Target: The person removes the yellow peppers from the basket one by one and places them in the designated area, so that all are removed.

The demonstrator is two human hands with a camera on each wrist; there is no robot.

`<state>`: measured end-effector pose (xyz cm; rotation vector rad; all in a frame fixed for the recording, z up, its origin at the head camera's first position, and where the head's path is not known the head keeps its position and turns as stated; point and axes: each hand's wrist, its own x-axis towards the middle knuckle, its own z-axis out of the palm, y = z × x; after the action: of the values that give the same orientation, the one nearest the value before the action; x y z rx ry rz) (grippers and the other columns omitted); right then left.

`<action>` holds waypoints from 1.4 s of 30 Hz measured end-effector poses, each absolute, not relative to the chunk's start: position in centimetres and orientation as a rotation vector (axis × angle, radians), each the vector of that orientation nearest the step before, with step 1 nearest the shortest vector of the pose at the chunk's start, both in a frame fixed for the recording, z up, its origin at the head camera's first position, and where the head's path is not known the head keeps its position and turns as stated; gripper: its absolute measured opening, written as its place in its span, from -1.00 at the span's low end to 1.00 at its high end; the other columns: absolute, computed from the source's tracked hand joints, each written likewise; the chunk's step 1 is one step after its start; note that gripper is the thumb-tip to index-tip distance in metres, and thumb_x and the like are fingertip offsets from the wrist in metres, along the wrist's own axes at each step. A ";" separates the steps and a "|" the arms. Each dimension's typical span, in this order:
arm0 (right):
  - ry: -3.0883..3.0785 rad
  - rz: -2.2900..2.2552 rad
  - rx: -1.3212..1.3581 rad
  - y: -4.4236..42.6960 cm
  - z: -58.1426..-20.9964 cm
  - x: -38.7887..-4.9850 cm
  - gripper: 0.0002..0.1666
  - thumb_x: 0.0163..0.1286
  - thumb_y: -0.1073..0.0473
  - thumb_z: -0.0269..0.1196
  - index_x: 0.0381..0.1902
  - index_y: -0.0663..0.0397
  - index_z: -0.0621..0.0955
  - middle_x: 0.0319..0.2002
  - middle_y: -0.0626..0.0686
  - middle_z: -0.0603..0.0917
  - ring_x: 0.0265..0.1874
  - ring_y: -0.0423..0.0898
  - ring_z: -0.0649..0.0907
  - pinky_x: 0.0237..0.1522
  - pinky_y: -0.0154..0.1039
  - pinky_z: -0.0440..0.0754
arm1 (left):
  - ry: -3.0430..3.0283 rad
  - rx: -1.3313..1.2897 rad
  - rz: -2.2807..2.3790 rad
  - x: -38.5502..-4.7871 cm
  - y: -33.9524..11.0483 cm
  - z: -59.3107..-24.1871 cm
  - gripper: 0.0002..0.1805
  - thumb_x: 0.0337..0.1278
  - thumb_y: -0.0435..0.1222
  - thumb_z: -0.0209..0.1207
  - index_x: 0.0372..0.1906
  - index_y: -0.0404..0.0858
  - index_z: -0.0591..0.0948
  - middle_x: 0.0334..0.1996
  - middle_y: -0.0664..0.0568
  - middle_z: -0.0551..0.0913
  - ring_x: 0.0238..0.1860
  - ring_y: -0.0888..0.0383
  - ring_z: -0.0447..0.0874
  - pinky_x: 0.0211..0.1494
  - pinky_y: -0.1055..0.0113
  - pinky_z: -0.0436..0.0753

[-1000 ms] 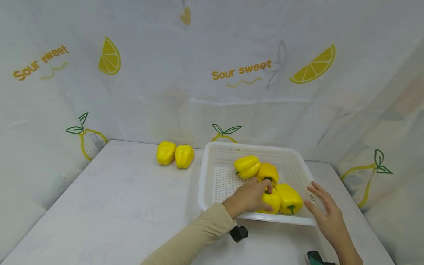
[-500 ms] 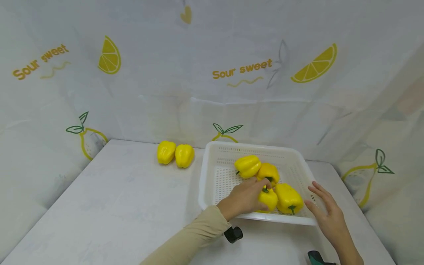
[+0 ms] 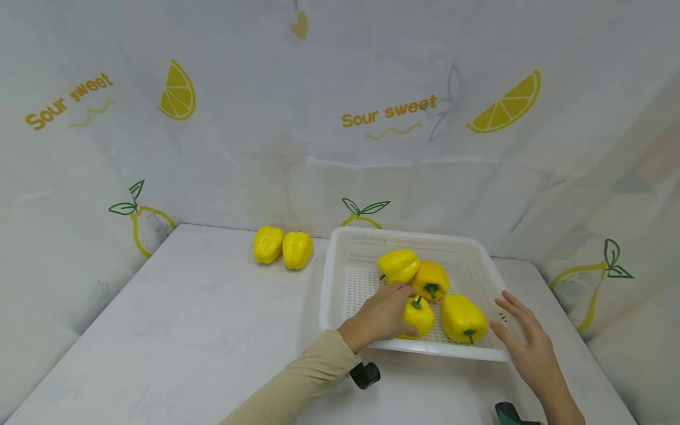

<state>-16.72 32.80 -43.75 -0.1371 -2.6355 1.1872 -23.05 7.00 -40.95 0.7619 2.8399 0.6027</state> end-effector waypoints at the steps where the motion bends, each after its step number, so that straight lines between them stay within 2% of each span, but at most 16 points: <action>1: -2.636 1.189 -0.139 32.8 -43.8 -16.7 -0.35 0.52 0.08 0.10 0.45 0.24 0.29 0.60 0.14 0.01 0.54 0.35 0.00 0.32 0.54 0.01 | 2.831 0.759 0.618 -23.0 7.0 -41.0 -0.19 -0.12 0.04 0.50 0.31 -0.04 0.48 0.24 0.17 0.50 0.24 0.24 0.48 0.26 0.35 0.54; 7: -2.642 1.206 -0.160 32.8 -43.9 -16.6 -0.34 0.52 0.05 0.11 0.46 0.21 0.29 0.60 0.12 0.00 0.55 0.32 -0.01 0.34 0.53 -0.01 | 2.747 0.729 0.714 -23.1 6.8 -41.2 -0.22 -0.13 -0.01 0.52 0.27 0.01 0.45 0.25 0.15 0.48 0.18 0.24 0.51 0.22 0.32 0.56; 14: -2.637 1.202 -0.147 32.8 -44.0 -16.7 -0.34 0.52 0.07 0.11 0.46 0.22 0.28 0.60 0.13 0.01 0.55 0.32 -0.01 0.34 0.53 0.00 | 2.699 0.757 0.765 -23.2 6.5 -41.4 -0.23 -0.12 -0.04 0.52 0.26 0.05 0.42 0.27 0.17 0.51 0.21 0.22 0.52 0.20 0.30 0.56; 18: -2.651 1.201 -0.156 32.9 -44.0 -16.7 -0.34 0.53 0.07 0.10 0.47 0.22 0.28 0.60 0.15 0.01 0.55 0.32 -0.01 0.33 0.53 0.01 | 2.749 0.717 0.727 -23.1 6.7 -41.3 -0.21 -0.10 0.00 0.50 0.30 0.10 0.42 0.19 0.10 0.53 -0.01 0.21 0.57 -0.01 0.31 0.61; 21: -2.653 1.205 -0.160 32.8 -43.9 -16.7 -0.34 0.53 0.06 0.10 0.47 0.21 0.28 0.60 0.15 0.01 0.54 0.33 0.00 0.33 0.53 0.02 | 2.785 0.688 0.733 -23.0 6.7 -41.2 -0.21 -0.09 0.03 0.48 0.33 0.13 0.42 0.11 0.04 0.49 -0.21 0.23 0.49 -0.22 0.38 0.56; 24: -2.648 1.202 -0.160 32.8 -43.8 -16.7 -0.34 0.52 0.07 0.10 0.47 0.20 0.28 0.59 0.16 0.02 0.54 0.33 0.01 0.33 0.52 0.03 | 2.795 0.664 0.784 -22.9 6.7 -41.0 -0.18 -0.07 0.03 0.47 0.37 0.11 0.40 0.06 0.04 0.46 -0.27 0.24 0.44 -0.30 0.42 0.50; 28: -2.639 1.192 -0.149 32.7 -43.8 -16.7 -0.35 0.52 0.08 0.10 0.46 0.22 0.29 0.59 0.16 0.02 0.54 0.33 0.01 0.33 0.52 0.03 | 2.810 0.658 0.865 -22.7 6.3 -40.7 -0.12 -0.04 0.02 0.45 0.42 0.01 0.34 0.09 0.07 0.47 -0.15 0.24 0.50 -0.15 0.39 0.59; 33: -2.632 1.189 -0.141 32.8 -43.8 -16.8 -0.36 0.52 0.08 0.11 0.45 0.21 0.30 0.59 0.17 0.05 0.54 0.33 0.02 0.34 0.52 0.02 | 2.825 0.661 0.989 -22.5 5.5 -40.1 -0.11 -0.01 0.01 0.43 0.44 -0.07 0.32 0.24 0.04 0.46 0.06 0.19 0.52 0.07 0.28 0.61; 42: -2.620 1.205 -0.134 32.7 -43.7 -16.7 -0.37 0.53 0.10 0.09 0.44 0.25 0.31 0.59 0.18 0.04 0.54 0.34 0.00 0.33 0.54 -0.01 | 2.822 0.690 1.217 -22.3 3.9 -40.0 -0.15 0.05 0.03 0.38 0.44 -0.09 0.32 0.17 0.00 0.46 -0.04 0.22 0.49 -0.01 0.37 0.57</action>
<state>-16.70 32.73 -43.70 -0.1339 -2.6203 1.2048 -22.29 3.88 -39.97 0.6902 2.8219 1.2165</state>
